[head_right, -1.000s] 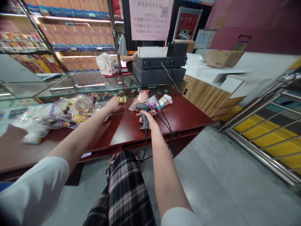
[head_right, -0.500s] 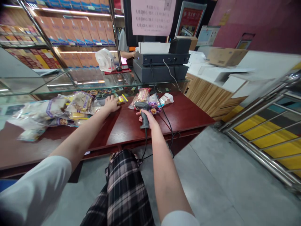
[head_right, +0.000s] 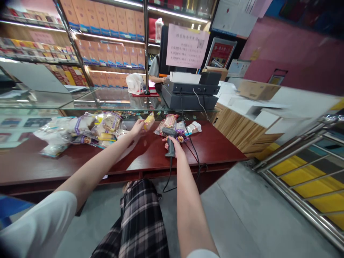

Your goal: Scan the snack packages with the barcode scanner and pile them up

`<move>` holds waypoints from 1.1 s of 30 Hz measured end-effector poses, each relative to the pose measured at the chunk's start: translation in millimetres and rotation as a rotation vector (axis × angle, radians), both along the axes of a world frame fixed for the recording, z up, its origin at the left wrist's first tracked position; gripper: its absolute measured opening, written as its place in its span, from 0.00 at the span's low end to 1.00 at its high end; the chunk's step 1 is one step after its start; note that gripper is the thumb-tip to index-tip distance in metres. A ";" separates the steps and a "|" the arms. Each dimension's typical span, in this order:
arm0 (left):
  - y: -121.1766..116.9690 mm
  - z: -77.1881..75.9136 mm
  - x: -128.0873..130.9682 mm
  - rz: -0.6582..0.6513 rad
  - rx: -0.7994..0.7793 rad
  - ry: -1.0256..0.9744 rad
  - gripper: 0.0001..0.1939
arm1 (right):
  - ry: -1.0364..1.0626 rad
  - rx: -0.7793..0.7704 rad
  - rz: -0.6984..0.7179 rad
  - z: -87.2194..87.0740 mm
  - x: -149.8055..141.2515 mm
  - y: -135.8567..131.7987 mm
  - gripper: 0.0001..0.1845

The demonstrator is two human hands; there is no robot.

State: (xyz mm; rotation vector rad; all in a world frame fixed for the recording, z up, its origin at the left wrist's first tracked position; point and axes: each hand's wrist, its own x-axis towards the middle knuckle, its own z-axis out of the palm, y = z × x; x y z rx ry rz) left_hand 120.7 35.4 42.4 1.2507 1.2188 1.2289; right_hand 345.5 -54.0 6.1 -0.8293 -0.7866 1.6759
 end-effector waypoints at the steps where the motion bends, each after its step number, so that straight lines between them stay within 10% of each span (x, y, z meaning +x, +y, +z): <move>1: -6.7 -2.1 4.1 -0.028 -0.009 -0.063 0.13 | -0.004 0.000 0.001 0.3 0.0 -0.7 0.12; 4: -27.1 -17.1 11.0 -0.206 -0.134 -0.475 0.13 | -0.028 -0.002 0.019 -0.1 0.4 -2.6 0.14; 11: -41.7 -54.6 5.8 -0.220 -0.115 -0.626 0.17 | -0.078 0.029 0.009 -5.0 2.9 -3.4 0.16; 33: -44.0 -48.3 -4.0 -0.317 -0.150 -0.669 0.21 | -0.146 0.086 0.125 -3.4 6.0 -7.7 0.21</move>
